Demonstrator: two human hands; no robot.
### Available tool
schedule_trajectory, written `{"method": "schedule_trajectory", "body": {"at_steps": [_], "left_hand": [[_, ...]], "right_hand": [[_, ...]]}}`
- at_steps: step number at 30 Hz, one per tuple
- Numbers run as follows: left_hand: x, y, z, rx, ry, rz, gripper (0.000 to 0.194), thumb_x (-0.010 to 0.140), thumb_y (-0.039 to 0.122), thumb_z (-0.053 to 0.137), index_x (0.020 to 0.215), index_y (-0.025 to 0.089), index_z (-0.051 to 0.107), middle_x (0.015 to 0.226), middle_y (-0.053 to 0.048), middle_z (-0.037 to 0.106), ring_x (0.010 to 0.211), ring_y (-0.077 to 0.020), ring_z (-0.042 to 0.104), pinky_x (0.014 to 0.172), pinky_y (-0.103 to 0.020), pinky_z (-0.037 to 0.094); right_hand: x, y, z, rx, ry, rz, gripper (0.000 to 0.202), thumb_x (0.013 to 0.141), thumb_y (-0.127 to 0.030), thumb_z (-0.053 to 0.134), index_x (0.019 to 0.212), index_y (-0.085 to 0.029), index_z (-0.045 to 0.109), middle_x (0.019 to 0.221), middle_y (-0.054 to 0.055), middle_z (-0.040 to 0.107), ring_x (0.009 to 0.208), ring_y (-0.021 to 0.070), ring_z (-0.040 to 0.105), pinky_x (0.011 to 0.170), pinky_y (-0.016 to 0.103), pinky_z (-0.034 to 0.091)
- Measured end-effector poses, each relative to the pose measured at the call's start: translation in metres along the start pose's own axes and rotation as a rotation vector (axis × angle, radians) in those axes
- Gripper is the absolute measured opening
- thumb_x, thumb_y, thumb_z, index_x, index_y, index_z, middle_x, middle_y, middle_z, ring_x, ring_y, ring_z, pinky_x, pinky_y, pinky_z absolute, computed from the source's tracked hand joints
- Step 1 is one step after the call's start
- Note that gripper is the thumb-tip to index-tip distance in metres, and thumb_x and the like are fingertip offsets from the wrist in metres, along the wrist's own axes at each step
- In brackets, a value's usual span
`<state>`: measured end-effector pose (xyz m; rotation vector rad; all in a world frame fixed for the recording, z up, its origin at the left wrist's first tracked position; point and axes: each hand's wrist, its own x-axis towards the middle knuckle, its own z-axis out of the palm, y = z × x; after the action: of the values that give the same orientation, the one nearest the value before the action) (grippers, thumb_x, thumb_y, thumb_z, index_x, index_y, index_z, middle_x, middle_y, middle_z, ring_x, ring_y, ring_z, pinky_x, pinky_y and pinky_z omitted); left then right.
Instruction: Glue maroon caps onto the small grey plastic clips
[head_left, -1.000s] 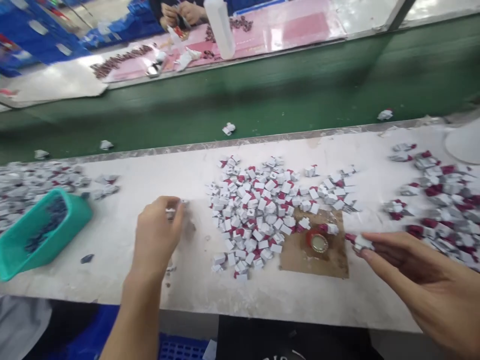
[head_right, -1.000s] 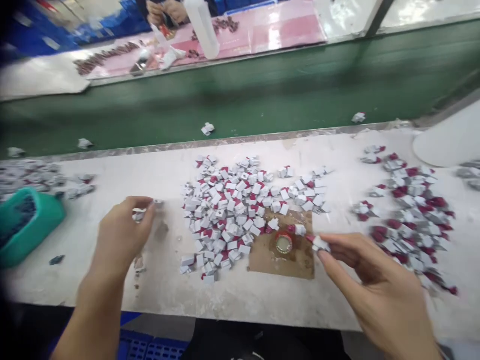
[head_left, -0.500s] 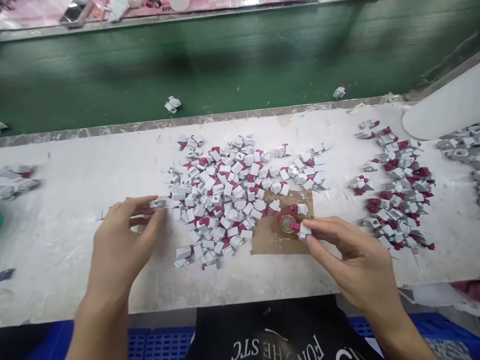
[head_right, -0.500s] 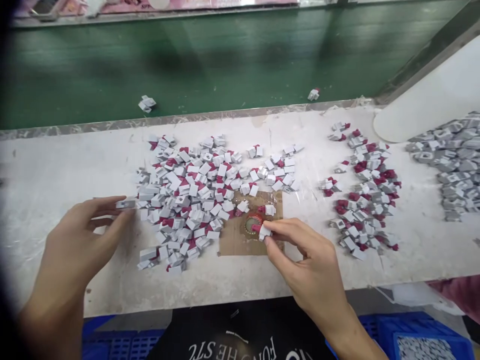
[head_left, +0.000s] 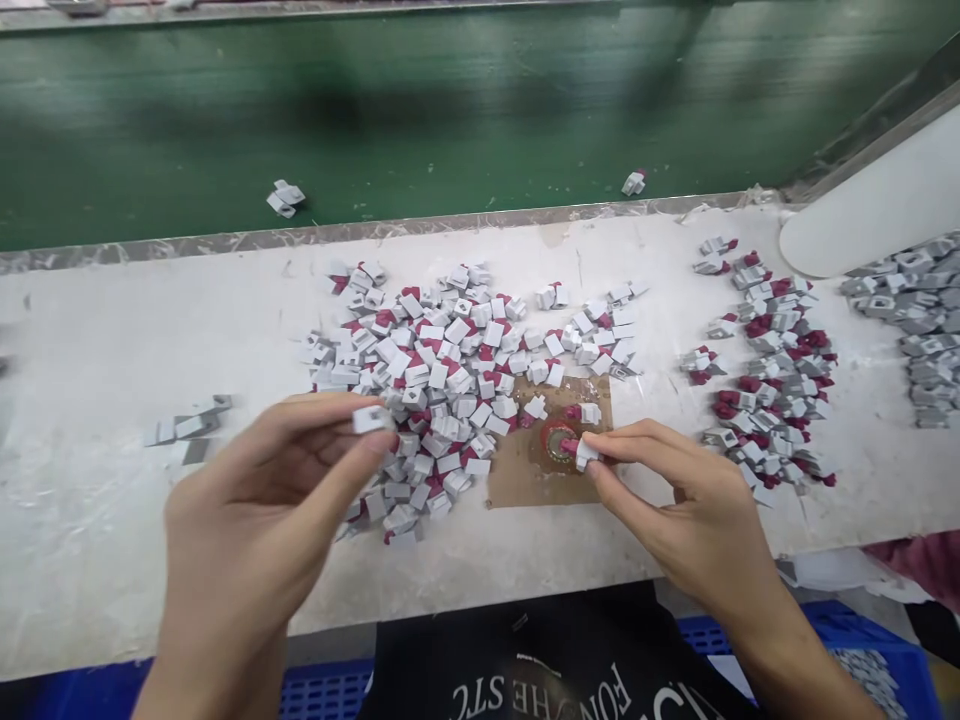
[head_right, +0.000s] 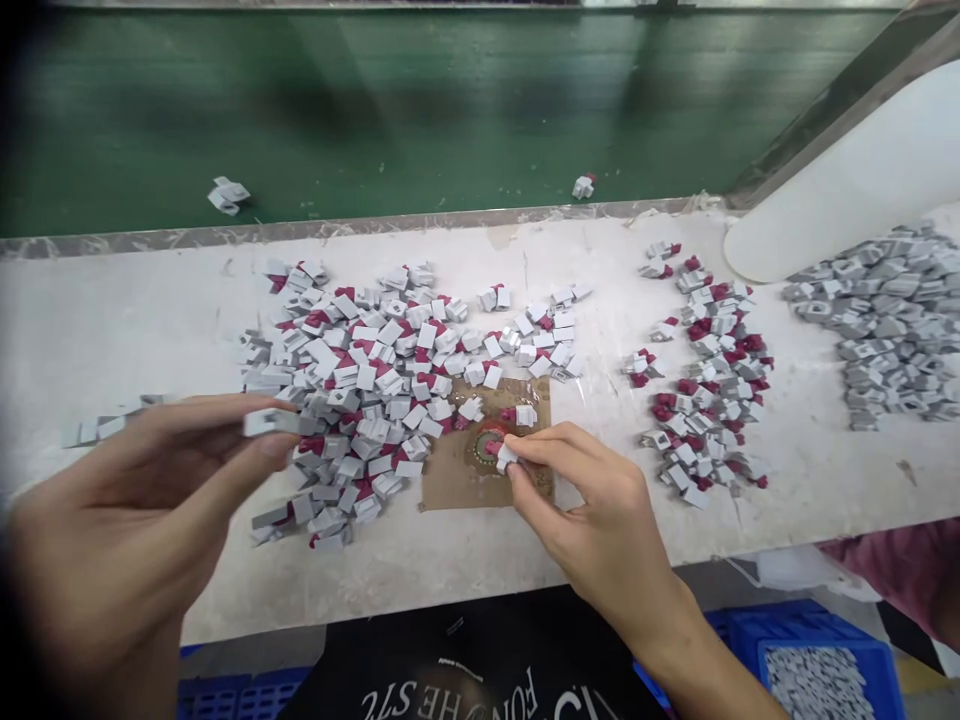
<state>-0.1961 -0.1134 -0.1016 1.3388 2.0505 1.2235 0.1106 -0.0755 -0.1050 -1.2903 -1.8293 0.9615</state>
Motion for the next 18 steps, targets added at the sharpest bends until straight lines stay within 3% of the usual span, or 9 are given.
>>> {"method": "schedule_trajectory", "body": {"at_steps": [5, 8, 11, 18], "left_hand": [[-0.003, 0.035, 0.028, -0.267, -0.282, -0.130, 0.019, 0.100, 0.032, 0.094, 0.118, 0.039, 0.092, 0.088, 0.003, 0.083, 0.077, -0.0121, 0.078, 0.068, -0.016, 0.066], [0.002, 0.052, 0.048, -0.451, -0.422, -0.182, 0.014, 0.101, 0.032, 0.094, 0.114, 0.036, 0.092, 0.091, 0.002, 0.086, 0.082, -0.0126, 0.082, 0.073, -0.015, 0.068], [0.005, 0.066, 0.065, -0.632, -0.554, -0.229, 0.012, 0.104, 0.030, 0.091, 0.115, 0.034, 0.092, 0.096, 0.002, 0.089, 0.085, -0.0123, 0.085, 0.077, -0.015, 0.070], [0.003, 0.075, 0.081, -0.803, -0.641, -0.293, 0.009, 0.105, 0.025, 0.089, 0.115, 0.025, 0.089, 0.099, 0.000, 0.091, 0.091, -0.0123, 0.088, 0.083, -0.015, 0.071]], "right_hand": [[0.007, -0.005, -0.008, 0.236, 0.030, 0.134, 0.027, 0.102, -0.014, 0.085, 0.116, -0.034, 0.095, 0.101, -0.002, 0.089, 0.090, 0.0152, 0.083, 0.078, 0.025, 0.069], [0.015, -0.006, -0.008, 0.525, 0.031, 0.259, 0.025, 0.105, -0.022, 0.088, 0.121, -0.041, 0.096, 0.115, -0.001, 0.092, 0.104, 0.0204, 0.088, 0.087, 0.030, 0.075], [0.025, -0.006, -0.004, 0.754, 0.034, 0.338, 0.016, 0.106, -0.033, 0.091, 0.120, -0.039, 0.096, 0.125, 0.001, 0.093, 0.115, 0.0265, 0.090, 0.096, 0.038, 0.078], [0.032, -0.008, 0.004, 0.847, 0.066, 0.378, 0.014, 0.100, -0.039, 0.097, 0.113, -0.035, 0.098, 0.121, 0.004, 0.094, 0.112, 0.0255, 0.091, 0.103, 0.038, 0.077]]}}
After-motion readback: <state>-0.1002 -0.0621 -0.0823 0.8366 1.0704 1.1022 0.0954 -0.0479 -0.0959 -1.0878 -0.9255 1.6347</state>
